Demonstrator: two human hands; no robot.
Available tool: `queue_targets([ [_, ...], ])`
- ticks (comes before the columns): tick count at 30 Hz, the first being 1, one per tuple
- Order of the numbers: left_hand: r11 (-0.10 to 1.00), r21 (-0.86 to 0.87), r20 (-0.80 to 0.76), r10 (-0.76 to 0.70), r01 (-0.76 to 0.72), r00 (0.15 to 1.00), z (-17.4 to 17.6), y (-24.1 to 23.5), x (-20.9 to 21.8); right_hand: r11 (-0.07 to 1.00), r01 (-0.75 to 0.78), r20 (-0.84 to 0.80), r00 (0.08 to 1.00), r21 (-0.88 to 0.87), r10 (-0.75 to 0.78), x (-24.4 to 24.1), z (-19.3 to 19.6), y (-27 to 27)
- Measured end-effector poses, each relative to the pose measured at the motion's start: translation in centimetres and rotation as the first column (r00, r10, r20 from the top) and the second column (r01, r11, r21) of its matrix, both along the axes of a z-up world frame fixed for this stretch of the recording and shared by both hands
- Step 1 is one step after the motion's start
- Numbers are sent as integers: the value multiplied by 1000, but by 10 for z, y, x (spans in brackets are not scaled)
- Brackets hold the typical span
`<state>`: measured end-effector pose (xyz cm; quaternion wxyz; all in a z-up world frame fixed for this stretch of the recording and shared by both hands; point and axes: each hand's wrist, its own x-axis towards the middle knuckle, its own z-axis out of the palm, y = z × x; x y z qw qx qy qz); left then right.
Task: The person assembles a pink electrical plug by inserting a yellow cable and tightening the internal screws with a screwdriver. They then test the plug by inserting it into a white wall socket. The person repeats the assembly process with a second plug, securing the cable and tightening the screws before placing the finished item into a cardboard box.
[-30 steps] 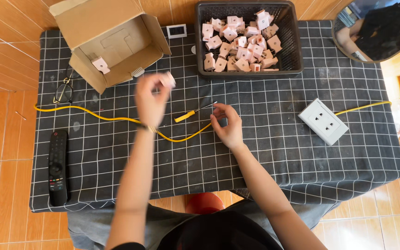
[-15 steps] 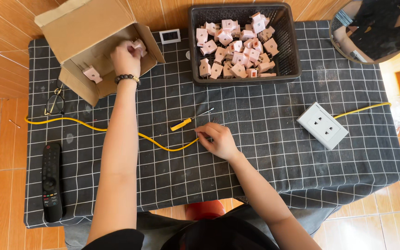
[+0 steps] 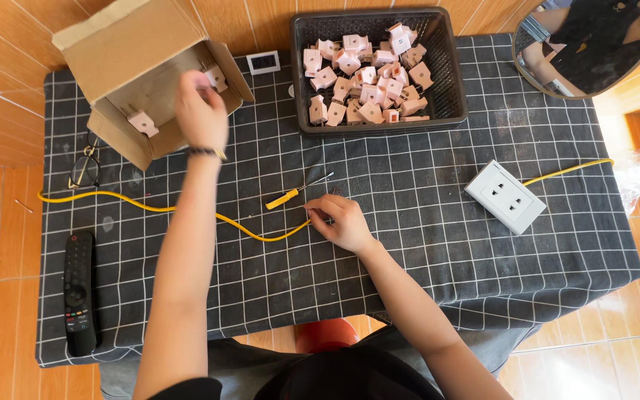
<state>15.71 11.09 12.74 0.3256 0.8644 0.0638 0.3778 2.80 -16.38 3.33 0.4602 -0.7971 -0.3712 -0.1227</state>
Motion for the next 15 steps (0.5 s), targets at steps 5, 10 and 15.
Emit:
queue_targets([
  [5,941,179,226,-324,288,919,2,-49,-9,1000,-2,-15,1000,11,3,-2,-6,0],
  [10,677,270,-534,-486,684,692,32,-104,30,1000,0,-52,999,10,0,1,-8,-3],
  [15,530,332,-892,-93,781,442,29,-149,61,999,9,-60,998,36,-7,3,-11,-5],
])
